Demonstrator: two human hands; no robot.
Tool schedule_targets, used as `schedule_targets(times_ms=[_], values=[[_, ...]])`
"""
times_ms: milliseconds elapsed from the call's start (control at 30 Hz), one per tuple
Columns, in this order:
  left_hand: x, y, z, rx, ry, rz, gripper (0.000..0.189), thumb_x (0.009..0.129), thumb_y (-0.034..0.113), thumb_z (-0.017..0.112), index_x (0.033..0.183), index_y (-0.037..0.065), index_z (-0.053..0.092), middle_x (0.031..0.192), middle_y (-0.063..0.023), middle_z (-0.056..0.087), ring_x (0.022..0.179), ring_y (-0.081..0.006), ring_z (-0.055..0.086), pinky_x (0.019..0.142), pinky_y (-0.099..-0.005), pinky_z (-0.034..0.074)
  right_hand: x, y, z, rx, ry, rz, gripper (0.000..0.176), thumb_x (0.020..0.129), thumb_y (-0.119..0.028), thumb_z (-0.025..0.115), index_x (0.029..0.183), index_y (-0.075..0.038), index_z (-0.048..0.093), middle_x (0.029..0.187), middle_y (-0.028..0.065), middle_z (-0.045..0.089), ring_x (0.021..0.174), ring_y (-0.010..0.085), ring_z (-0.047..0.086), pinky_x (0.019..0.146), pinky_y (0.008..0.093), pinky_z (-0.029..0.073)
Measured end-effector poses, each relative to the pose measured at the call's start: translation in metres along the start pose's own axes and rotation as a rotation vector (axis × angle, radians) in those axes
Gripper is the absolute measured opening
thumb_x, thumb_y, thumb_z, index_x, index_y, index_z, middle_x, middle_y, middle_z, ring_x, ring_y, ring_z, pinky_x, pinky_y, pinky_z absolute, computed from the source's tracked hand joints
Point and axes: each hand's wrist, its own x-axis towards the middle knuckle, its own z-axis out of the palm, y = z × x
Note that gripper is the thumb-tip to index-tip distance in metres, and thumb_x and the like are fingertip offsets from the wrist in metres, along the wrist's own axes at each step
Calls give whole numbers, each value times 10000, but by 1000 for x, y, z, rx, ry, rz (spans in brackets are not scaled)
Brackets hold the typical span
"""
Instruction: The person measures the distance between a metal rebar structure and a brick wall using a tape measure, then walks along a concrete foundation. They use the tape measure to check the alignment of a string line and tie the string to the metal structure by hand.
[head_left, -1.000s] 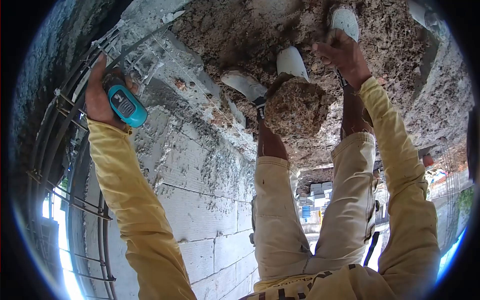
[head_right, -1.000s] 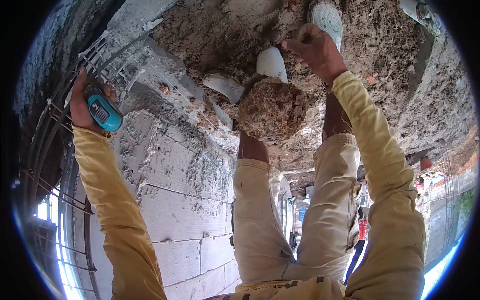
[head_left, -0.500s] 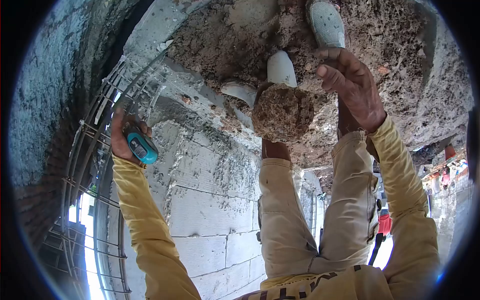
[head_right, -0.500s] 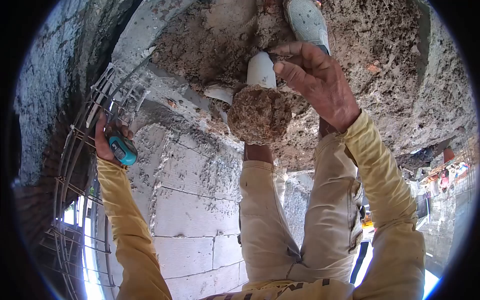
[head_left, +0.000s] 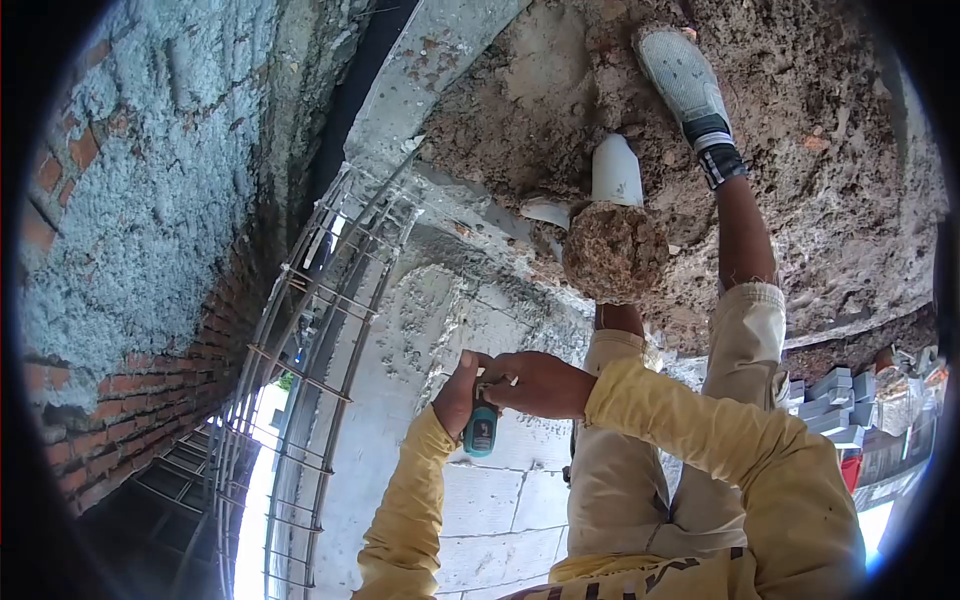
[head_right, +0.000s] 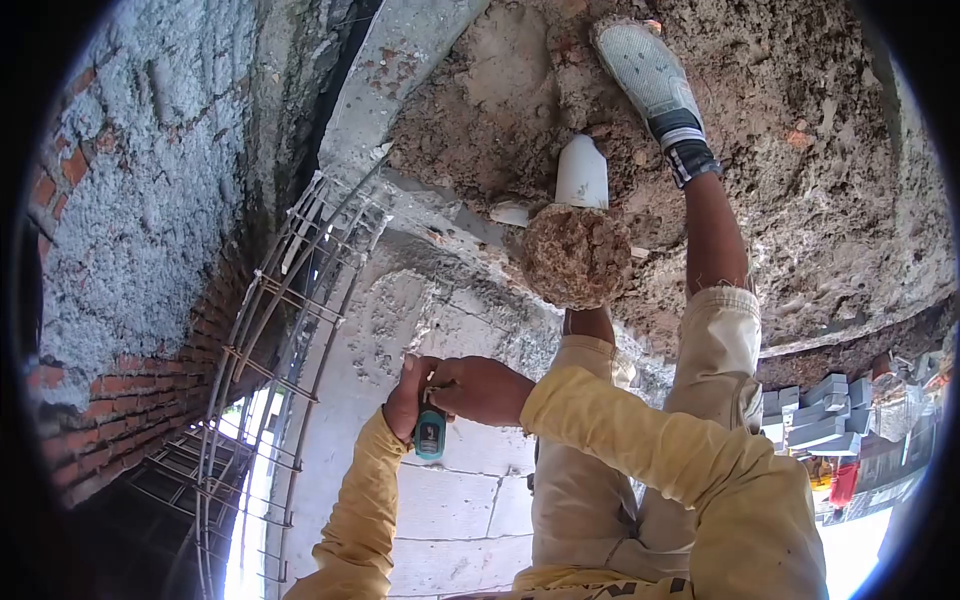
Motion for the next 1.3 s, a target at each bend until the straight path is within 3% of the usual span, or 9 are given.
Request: schedule_targets(times_ms=[133,300,400,567,733,800,1000,1100,1300], values=[[-9,6,9,-4,-121,-3,761,801,750,386,1079,55,521,827,-65,584,649,-131,563,599,-281,497,-5,9,-3,266,-148,151,306,839,-292,601,997,-30,600,849,63,611,769,154,588,674,303,478],[-22,-10,-6,227,-115,79,614,847,557,575,1120,29,421,1033,-104,546,936,-136,500,800,-294,421,-8,16,-12,322,-224,183,457,802,-395,664,1072,-42,560,928,53,572,839,136,542,696,296,483],[-41,9,6,289,-69,4,547,848,497,614,1103,52,424,1000,-94,550,917,-129,493,791,-287,422,-8,13,-14,365,-288,164,488,789,-433,677,1055,-39,566,939,48,571,857,138,542,721,298,482],[-64,27,-12,356,23,-95,386,867,362,619,1072,67,479,844,-13,533,740,-81,485,640,-249,417,3,10,-20,573,-300,170,335,894,-287,568,1089,-21,510,974,50,538,916,127,524,754,316,478],[-100,57,-31,563,242,-178,391,879,387,572,1083,55,539,802,-6,541,689,-86,509,616,-252,426,31,8,-65,891,-68,174,197,881,-261,578,982,-93,551,914,25,567,817,138,584,749,367,473],[-115,60,-53,599,306,-232,388,881,361,579,1081,30,545,824,-21,564,694,-89,525,629,-242,429,44,3,-88,839,40,199,164,839,-235,609,891,-83,575,804,8,584,716,133,591,719,352,470],[-165,77,-95,833,493,-205,331,897,345,528,944,22,585,817,-76,618,725,-140,577,646,-283,444,92,-8,-127,750,159,176,108,826,-206,615,843,-103,588,807,4,601,714,118,590,694,345,480],[-184,87,-116,1189,509,-163,289,893,317,524,880,31,561,776,-51,561,761,-153,526,683,-311,430,114,-10,-138,703,166,185,163,870,-253,581,948,-111,568,846,-3,587,743,123,578,730,352,477],[-197,113,-130,1237,578,-53,300,891,299,488,908,25,607,722,-44,555,689,-147,491,673,-308,412,110,-20,-116,417,253,62,383,894,-427,533,1150,-142,517,986,2,554,829,129,545,760,359,456]])
